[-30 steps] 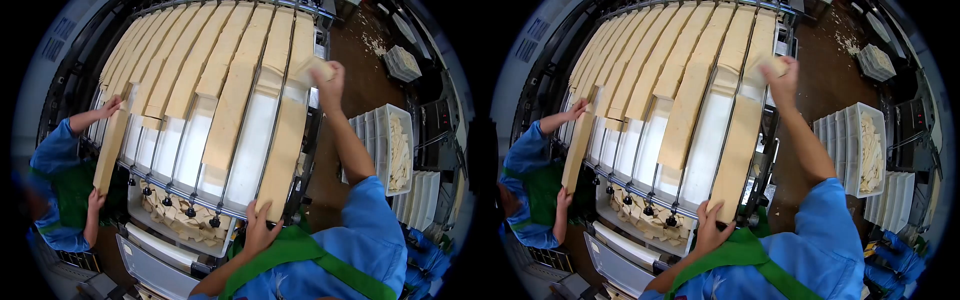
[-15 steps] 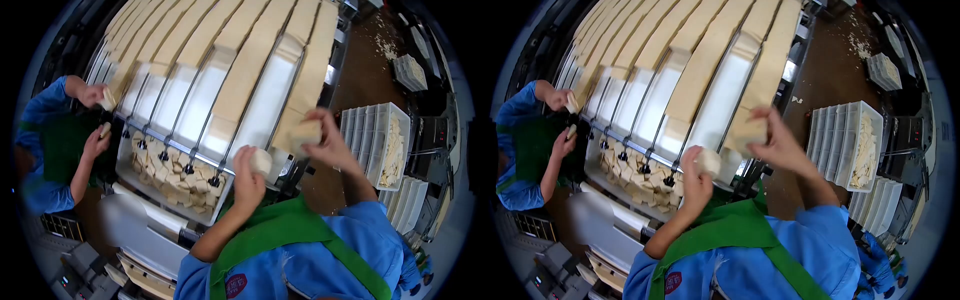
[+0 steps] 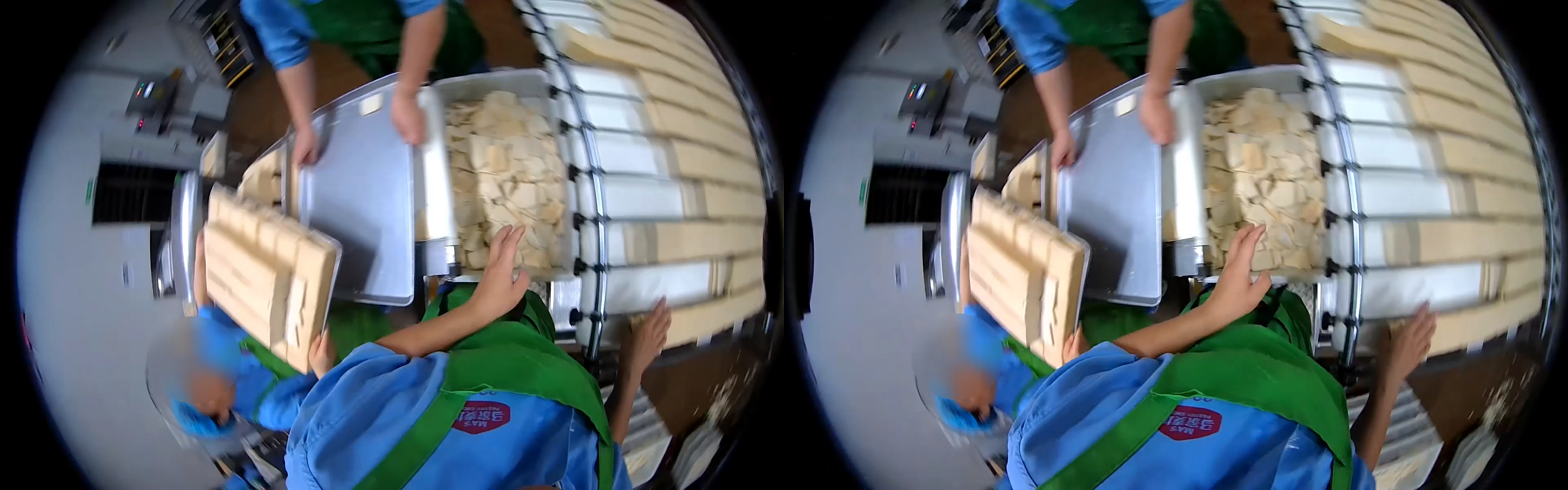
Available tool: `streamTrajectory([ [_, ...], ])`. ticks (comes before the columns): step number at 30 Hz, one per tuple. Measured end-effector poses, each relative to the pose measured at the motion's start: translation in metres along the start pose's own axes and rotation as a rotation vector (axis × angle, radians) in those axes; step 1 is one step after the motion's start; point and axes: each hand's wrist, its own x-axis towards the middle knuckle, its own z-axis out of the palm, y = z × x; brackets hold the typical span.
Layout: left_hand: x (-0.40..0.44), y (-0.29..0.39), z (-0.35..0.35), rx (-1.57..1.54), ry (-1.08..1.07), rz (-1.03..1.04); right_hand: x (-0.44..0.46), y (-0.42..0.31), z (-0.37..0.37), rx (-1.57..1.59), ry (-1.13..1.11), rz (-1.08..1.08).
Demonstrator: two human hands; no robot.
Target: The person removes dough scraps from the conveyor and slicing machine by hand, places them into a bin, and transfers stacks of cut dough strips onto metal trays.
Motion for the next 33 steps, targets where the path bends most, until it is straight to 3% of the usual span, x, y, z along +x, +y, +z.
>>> streamTrajectory([
  [2, -0.017, -0.012, -0.021, -0.141, 0.153, -0.081, 0.003, 0.001, -0.002, -0.116, 0.05, -0.074],
  [4, -0.046, -0.036, -0.042, -0.176, 0.286, -0.22, 0.006, -0.044, -0.044, -0.214, 0.141, -0.076],
  [6, -0.073, -0.048, -0.062, -0.246, 0.367, -0.32, 0.026, -0.056, -0.028, 0.153, 0.149, -0.509],
  [8, -0.105, -0.066, -0.077, -0.246, 0.466, -0.333, 0.025, -0.109, -0.012, 0.575, -0.062, -0.723],
  [10, -0.136, -0.072, -0.095, -0.213, 0.528, -0.365, 0.002, -0.18, -0.022, 0.705, -0.409, -0.742],
  [12, -0.167, -0.053, -0.121, -0.352, 0.553, -0.393, -0.017, -0.239, -0.043, 0.774, -0.613, -0.868],
  [14, -0.202, -0.049, -0.144, -0.107, 0.658, -0.269, -0.039, -0.293, -0.083, 0.837, -0.355, -1.019],
  [15, -0.221, -0.052, -0.153, -0.083, 0.799, -0.307, -0.047, -0.315, -0.092, 0.916, -0.263, -1.131],
  [18, -0.267, -0.075, -0.19, 0.2, 1.273, -0.436, -0.061, -0.349, -0.107, 1.123, -0.459, -0.985],
  [20, -0.282, -0.091, -0.233, 0.314, 1.486, -0.579, -0.078, -0.357, -0.111, 1.196, -0.75, -0.836],
  [22, -0.303, -0.12, -0.256, 0.359, 1.475, -0.789, -0.086, -0.354, -0.098, 1.025, -0.722, -1.005],
  [23, -0.31, -0.131, -0.267, 0.344, 1.468, -0.782, -0.089, -0.352, -0.109, 0.773, -0.833, -1.037],
  [24, -0.314, -0.142, -0.277, 0.302, 1.325, -0.924, -0.089, -0.347, -0.105, 0.766, -0.817, -1.028],
  [25, -0.311, -0.144, -0.284, 0.266, 1.17, -1.06, -0.086, -0.337, -0.096, 0.367, -0.935, -1.164],
  [26, -0.306, -0.145, -0.289, 0.263, 1.161, -1.052, -0.086, -0.328, -0.091, -0.044, -1.035, -1.268],
  [27, -0.293, -0.138, -0.295, -0.094, 1.086, -1.194, -0.088, -0.324, -0.091, -0.036, -1.026, -1.259],
  [28, -0.284, -0.134, -0.303, -0.452, 0.984, -1.31, -0.089, -0.322, -0.092, -0.251, -1.095, -1.18],
  [29, -0.294, -0.157, -0.3, -0.345, 0.869, -1.308, -0.095, -0.318, -0.091, -0.466, -1.157, -1.091],
  [30, -0.29, -0.157, -0.303, -0.401, 0.874, -1.258, -0.096, -0.304, -0.079, -0.461, -1.148, -1.088],
  [32, -0.293, -0.181, -0.299, -0.652, 1.041, -0.979, -0.097, -0.273, -0.04, 0.021, -0.879, -1.013],
  [33, -0.301, -0.206, -0.295, -0.576, 1.014, -0.962, -0.102, -0.27, -0.031, 0.224, -0.91, -0.977],
])
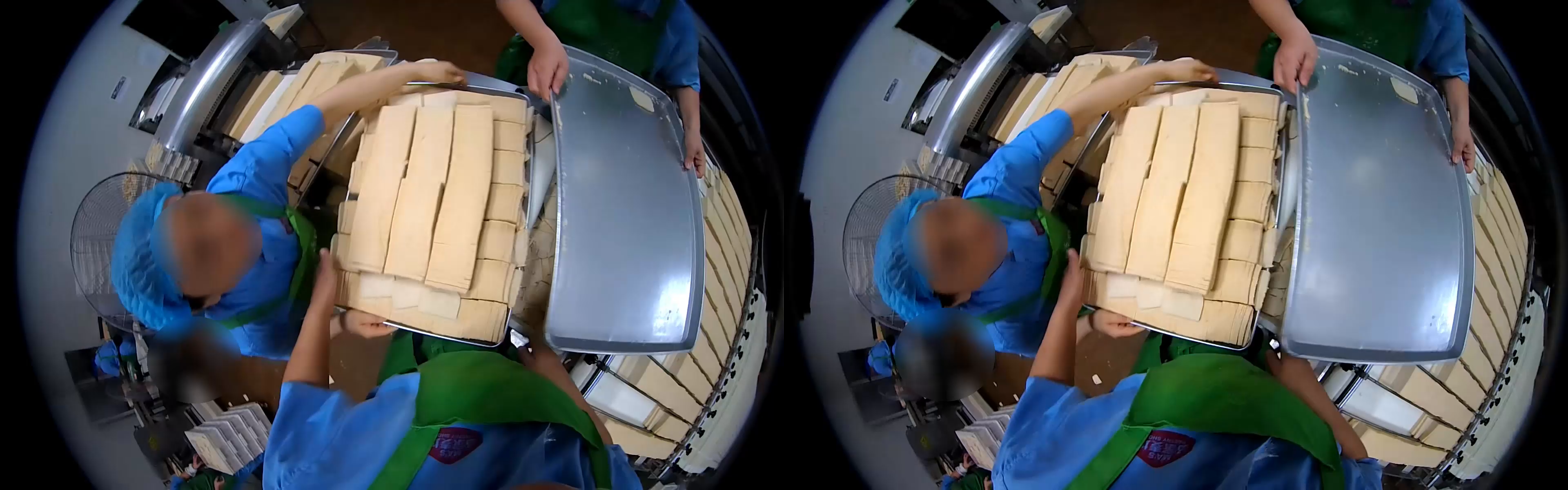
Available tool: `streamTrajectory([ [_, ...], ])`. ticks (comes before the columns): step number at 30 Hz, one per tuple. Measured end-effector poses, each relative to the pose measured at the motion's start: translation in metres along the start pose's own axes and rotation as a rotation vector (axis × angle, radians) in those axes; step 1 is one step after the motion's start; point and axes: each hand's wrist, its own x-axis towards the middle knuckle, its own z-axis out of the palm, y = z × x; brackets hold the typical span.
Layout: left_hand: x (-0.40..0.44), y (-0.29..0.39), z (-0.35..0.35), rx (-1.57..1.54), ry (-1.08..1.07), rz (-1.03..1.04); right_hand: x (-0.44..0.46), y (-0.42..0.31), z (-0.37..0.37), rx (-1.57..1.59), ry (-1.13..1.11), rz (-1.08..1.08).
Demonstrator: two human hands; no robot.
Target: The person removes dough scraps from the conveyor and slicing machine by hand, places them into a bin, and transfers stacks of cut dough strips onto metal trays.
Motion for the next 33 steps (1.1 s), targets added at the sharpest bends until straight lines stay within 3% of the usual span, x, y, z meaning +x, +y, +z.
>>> streamTrajectory([
  [5, 0.025, 0.011, 0.028, 0.044, 0.133, 0.08, 0.029, 0.035, 0.035, -0.224, 0.269, -0.345],
  [10, 0.014, 0.004, 0.028, 0.072, 0.123, 0.101, 0.056, -0.016, -0.002, -0.133, 0.269, -0.209],
  [16, -0.077, -0.044, 0.038, -0.364, 0.234, 0.098, 0.052, -0.016, -0.001, -0.046, 0.254, -0.118],
  [21, -0.147, -0.084, 0.087, -0.429, 0.14, -0.1, 0.05, -0.009, -0.008, 0.134, 0.282, -0.047],
  [24, -0.145, -0.076, 0.116, -0.435, 0.056, -0.163, 0.075, -0.019, -0.017, 0.237, 0.325, -0.002],
  [27, -0.125, -0.066, 0.127, -0.574, -0.143, -0.156, 0.079, -0.028, -0.02, -0.032, 0.395, 0.011],
  [29, -0.116, -0.066, 0.118, -0.475, -0.209, -0.28, 0.085, -0.024, -0.022, -0.045, 0.39, -0.003],
  [33, -0.1, -0.073, 0.119, -0.703, 0.006, -0.164, 0.081, -0.019, -0.017, -0.009, 0.334, -0.059],
])
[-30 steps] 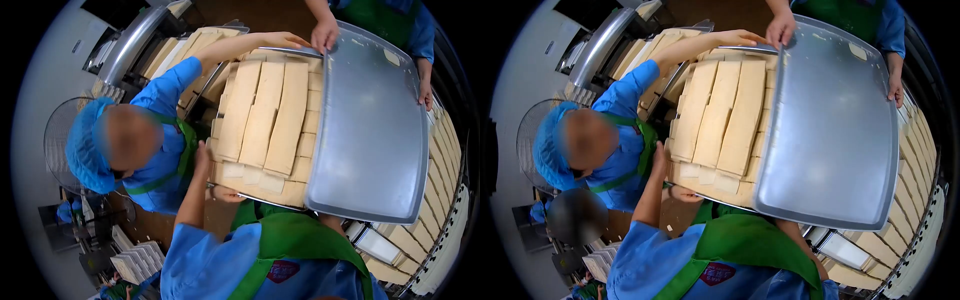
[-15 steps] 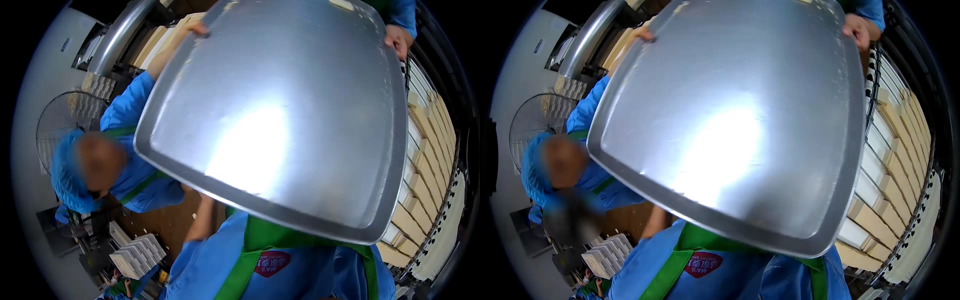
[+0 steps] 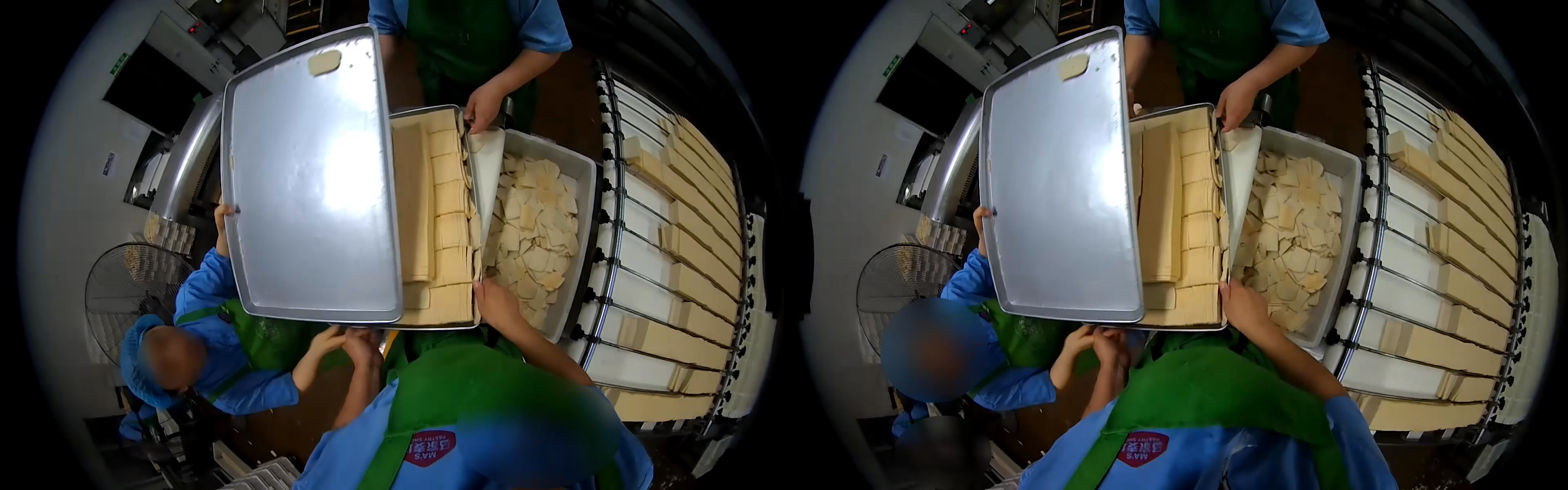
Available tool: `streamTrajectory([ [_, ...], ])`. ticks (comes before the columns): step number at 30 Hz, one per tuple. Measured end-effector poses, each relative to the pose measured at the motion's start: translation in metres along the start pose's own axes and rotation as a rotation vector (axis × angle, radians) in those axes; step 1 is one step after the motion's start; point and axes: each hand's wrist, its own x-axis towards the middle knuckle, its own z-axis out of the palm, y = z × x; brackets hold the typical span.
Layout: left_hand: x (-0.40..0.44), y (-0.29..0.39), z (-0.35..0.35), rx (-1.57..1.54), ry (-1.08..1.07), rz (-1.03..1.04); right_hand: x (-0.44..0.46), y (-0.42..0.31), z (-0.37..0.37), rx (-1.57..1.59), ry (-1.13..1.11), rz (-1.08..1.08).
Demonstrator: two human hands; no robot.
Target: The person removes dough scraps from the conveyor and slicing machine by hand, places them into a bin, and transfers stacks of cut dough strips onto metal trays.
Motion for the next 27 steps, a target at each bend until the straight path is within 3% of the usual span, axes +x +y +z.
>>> streamTrajectory([
  [2, 0.0, 0.005, 0.003, -0.012, 0.282, 0.315, 0.0, 0.0, 0.0, 0.009, -0.087, 0.048],
  [4, -0.002, 0.008, 0.009, -0.039, 0.255, 0.288, 0.006, 0.01, 0.0, 0.06, -0.212, -0.055],
  [6, -0.014, 0.007, 0.025, 0.064, 0.133, 0.265, 0.014, 0.01, -0.014, 0.04, -0.218, 0.004],
  [8, -0.027, -0.003, 0.022, 0.084, 0.232, 0.239, 0.017, -0.01, -0.047, 0.23, 0.103, 0.063],
  [9, -0.008, -0.022, -0.001, 0.278, 0.233, 0.309, 0.028, -0.014, -0.052, 0.227, 0.095, 0.055],
  [10, -0.017, -0.02, 0.009, 0.474, 0.234, 0.371, 0.039, -0.015, -0.056, 0.208, 0.167, -0.073],
  [12, -0.037, -0.019, 0.032, 0.566, 0.153, 0.408, 0.056, -0.034, -0.066, 0.102, 0.262, -0.231],
  [14, -0.031, -0.002, 0.041, 0.56, 0.043, 0.224, 0.085, -0.057, -0.064, 0.013, 0.286, -0.264],
  [16, -0.019, 0.007, 0.031, 0.562, -0.051, 0.133, 0.126, -0.06, -0.044, 0.012, 0.472, -0.102],
  [18, 0.01, 0.0, 0.009, 0.669, 0.228, 0.584, 0.146, -0.057, -0.04, -0.019, 0.451, -0.078],
  [19, 0.012, 0.009, 0.004, 1.09, 0.524, 0.791, 0.154, -0.051, -0.038, -0.051, 0.412, -0.049],
  [20, 0.017, 0.015, 0.002, 1.082, 0.722, 0.559, 0.161, -0.045, -0.033, -0.065, 0.41, -0.05],
  [22, 0.054, 0.023, 0.002, 0.165, 0.507, 0.348, 0.179, -0.035, -0.017, 0.081, 0.388, -0.002],
  [24, 0.042, 0.038, 0.043, -0.243, -0.146, 0.235, 0.193, -0.027, -0.018, 0.127, 0.419, -0.024],
  [25, 0.075, 0.018, 0.034, -0.067, -0.065, 0.225, 0.193, -0.026, -0.022, 0.223, 0.383, -0.041],
  [27, 0.078, 0.022, 0.037, -0.068, -0.063, 0.15, 0.203, -0.007, -0.021, 0.384, 0.392, -0.138],
])
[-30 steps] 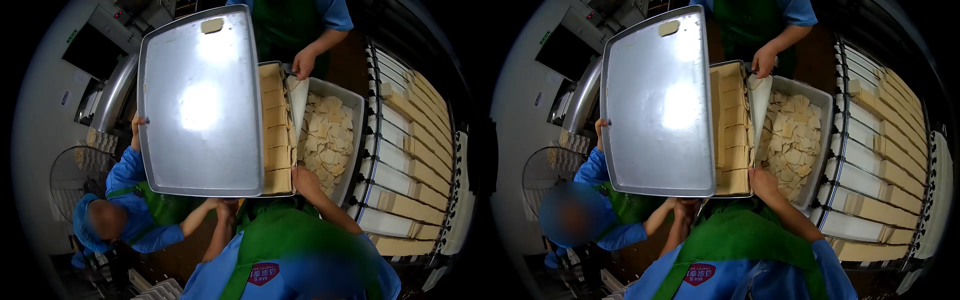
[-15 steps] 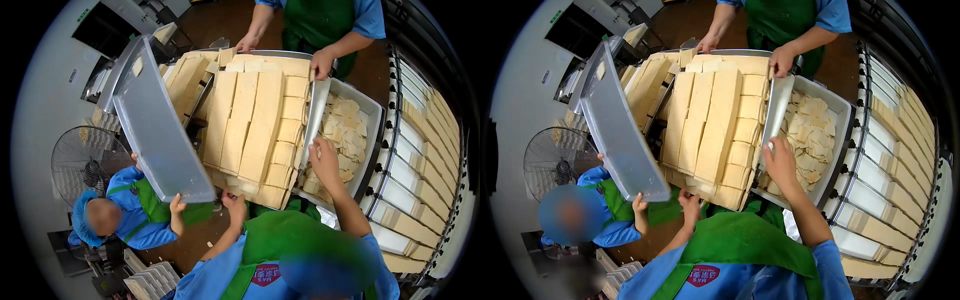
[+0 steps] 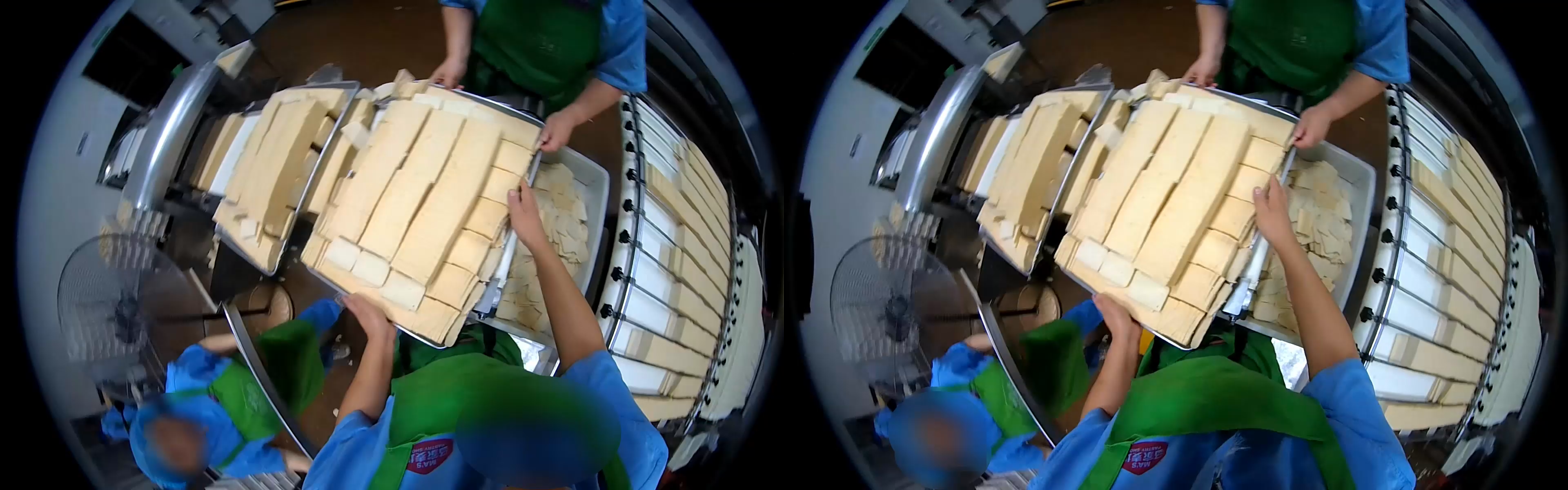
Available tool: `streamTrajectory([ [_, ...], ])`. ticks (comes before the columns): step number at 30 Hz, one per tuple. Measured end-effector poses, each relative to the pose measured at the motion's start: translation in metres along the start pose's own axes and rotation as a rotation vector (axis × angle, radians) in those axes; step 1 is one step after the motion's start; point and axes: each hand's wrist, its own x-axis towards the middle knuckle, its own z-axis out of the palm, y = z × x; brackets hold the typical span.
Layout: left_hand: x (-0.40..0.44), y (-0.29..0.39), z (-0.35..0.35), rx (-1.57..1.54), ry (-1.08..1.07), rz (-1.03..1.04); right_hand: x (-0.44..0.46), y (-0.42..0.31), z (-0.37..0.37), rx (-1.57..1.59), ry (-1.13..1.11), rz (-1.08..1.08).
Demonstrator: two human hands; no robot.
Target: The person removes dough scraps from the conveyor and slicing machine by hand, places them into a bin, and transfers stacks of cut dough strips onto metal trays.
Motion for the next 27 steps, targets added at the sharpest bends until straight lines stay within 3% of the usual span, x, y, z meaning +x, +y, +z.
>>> streamTrajectory([
  [1, 0.009, 0.003, 0.006, -0.015, 0.011, -0.042, 0.0, -0.015, -0.01, -0.015, 0.035, 0.007],
  [2, 0.017, -0.003, -0.006, 0.218, 0.025, 0.126, -0.001, -0.03, -0.014, -0.176, 0.106, -0.05],
  [3, 0.008, 0.005, 0.001, 0.533, 0.194, 0.332, -0.001, -0.049, -0.015, -0.337, 0.167, -0.1],
  [5, -0.032, 0.036, 0.033, 1.101, 0.22, 0.536, 0.021, -0.071, -0.01, -0.413, 0.192, -0.138],
  [7, -0.055, 0.047, 0.051, 1.313, -0.119, 0.764, 0.047, -0.097, 0.004, -0.588, 0.133, -0.243],
  [9, -0.062, 0.056, 0.083, 1.151, -0.355, 0.436, 0.076, -0.108, 0.029, -0.606, 0.099, -0.174],
  [11, -0.05, 0.05, 0.094, 1.309, -0.304, 0.666, 0.093, -0.122, 0.048, -0.621, 0.069, -0.111],
  [12, -0.046, 0.055, 0.101, 1.307, -0.31, 0.679, 0.1, -0.132, 0.054, -0.646, -0.032, -0.045],
  [14, -0.042, 0.067, 0.115, 1.369, -0.384, 0.532, 0.113, -0.156, 0.057, -0.664, -0.222, 0.141],
  [17, -0.04, 0.074, 0.13, 1.361, -0.421, 0.392, 0.124, -0.157, 0.06, -0.717, -0.225, 0.245],
  [21, -0.045, 0.073, 0.145, 1.406, -0.424, 0.363, 0.123, -0.145, 0.066, -0.744, -0.16, 0.206],
  [23, -0.047, 0.069, 0.152, 1.367, -0.321, 0.339, 0.12, -0.143, 0.059, -0.708, -0.211, 0.253],
  [25, -0.05, 0.056, 0.141, 1.331, -0.33, 0.382, 0.111, -0.131, 0.043, -0.587, -0.183, 0.304],
  [27, -0.053, 0.043, 0.133, 1.399, -0.369, 0.722, 0.105, -0.119, 0.023, -0.303, -0.021, 0.353],
])
